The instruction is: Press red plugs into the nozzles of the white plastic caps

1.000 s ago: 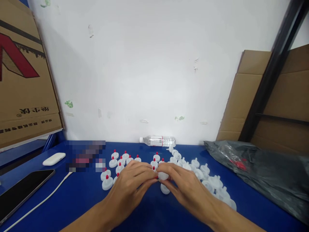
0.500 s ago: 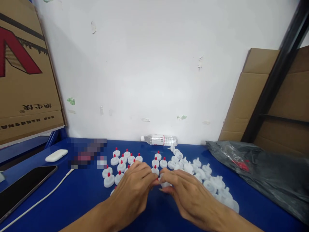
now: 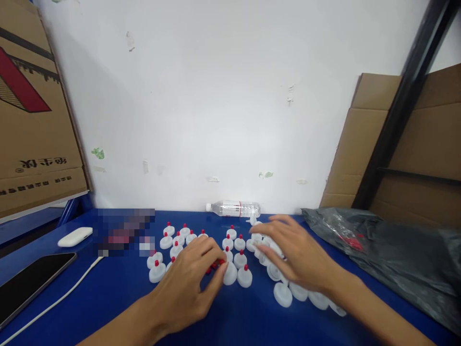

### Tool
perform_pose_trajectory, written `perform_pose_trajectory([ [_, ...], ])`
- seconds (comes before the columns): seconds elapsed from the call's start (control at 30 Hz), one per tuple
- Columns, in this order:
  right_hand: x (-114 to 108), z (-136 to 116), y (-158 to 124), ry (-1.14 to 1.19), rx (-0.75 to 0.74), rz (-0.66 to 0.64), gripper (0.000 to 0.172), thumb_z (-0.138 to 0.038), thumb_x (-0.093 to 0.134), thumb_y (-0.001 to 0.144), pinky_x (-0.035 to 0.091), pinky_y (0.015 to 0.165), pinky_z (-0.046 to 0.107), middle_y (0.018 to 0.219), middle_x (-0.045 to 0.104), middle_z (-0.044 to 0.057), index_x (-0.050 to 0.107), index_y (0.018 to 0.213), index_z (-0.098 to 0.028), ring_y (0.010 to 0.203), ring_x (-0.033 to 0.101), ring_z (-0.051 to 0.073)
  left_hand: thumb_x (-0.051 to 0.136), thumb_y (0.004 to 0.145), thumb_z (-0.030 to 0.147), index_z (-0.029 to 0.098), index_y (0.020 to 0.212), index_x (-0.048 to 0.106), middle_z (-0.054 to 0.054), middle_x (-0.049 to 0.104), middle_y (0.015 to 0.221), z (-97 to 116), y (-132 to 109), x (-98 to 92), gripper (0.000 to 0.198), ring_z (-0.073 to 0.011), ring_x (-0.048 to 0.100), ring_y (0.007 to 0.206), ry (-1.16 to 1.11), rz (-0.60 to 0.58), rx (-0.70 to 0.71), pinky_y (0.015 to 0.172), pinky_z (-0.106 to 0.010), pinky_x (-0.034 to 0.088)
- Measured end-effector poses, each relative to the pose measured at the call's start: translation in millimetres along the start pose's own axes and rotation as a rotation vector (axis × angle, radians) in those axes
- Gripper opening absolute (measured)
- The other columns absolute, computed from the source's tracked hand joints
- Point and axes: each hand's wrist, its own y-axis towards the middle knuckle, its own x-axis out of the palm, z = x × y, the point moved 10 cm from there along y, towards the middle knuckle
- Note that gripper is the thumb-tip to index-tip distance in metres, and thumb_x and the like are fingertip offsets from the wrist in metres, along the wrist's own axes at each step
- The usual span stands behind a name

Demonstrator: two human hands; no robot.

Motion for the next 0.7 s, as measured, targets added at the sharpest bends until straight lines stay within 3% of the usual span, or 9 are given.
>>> perform_pose_trajectory([
  [0.13,-2,59,-8,-0.163,0.217,-0.061,0.028,-0.030,0.039,0.110,0.039,0.103,0.049,0.096,0.076,0.005,0.065,0.104,-0.021,0.087,0.070,0.022,0.050,0.099,0.017,0.019,0.088,0.060,-0.005,0.061,0.093,-7,-1,16.1,0.015,-0.0217,0.052,0.089,0.145,-0.108,0.012,0.078,-0.037,0.045],
  [0.27,21,94,-23,-0.202,0.307,-0.256,0.045,-0.038,0.034,0.110,0.042,0.096,0.048,0.075,0.072,0.004,0.067,0.085,-0.021,0.076,0.069,0.023,0.054,0.101,0.019,0.020,0.097,0.064,-0.005,0.063,0.099,-13,-2,26.7,0.011,-0.0226,0.054,0.095,0.205,-0.167,0.029,0.086,-0.039,0.047],
  [0.4,35,102,-32,-0.156,0.324,-0.342,0.049,-0.039,0.032,0.110,0.044,0.088,0.045,0.072,0.071,0.003,0.066,0.080,-0.022,0.070,0.068,0.024,0.050,0.101,0.018,0.020,0.106,0.065,-0.008,0.063,0.104,-12,1,18.6,0.016,-0.0250,0.053,0.099,0.278,-0.140,0.036,0.090,-0.044,0.048],
  [0.53,40,97,-33,-0.108,0.316,-0.351,0.053,-0.043,0.027,0.111,0.046,0.083,0.040,0.072,0.071,0.004,0.066,0.082,-0.022,0.074,0.069,0.023,0.045,0.099,0.012,0.018,0.097,0.068,-0.009,0.063,0.098,-13,2,11.1,0.024,-0.0265,0.053,0.096,0.418,-0.099,0.055,0.087,-0.045,0.048],
  [0.7,50,95,-40,0.007,0.325,-0.366,0.062,-0.049,0.025,0.111,0.048,0.080,0.040,0.067,0.067,0.005,0.062,0.070,-0.021,0.068,0.066,0.023,0.053,0.096,0.013,0.018,0.090,0.069,-0.010,0.064,0.095,-22,-4,19.3,0.018,-0.0274,0.055,0.095,0.530,-0.145,0.049,0.088,-0.046,0.047],
])
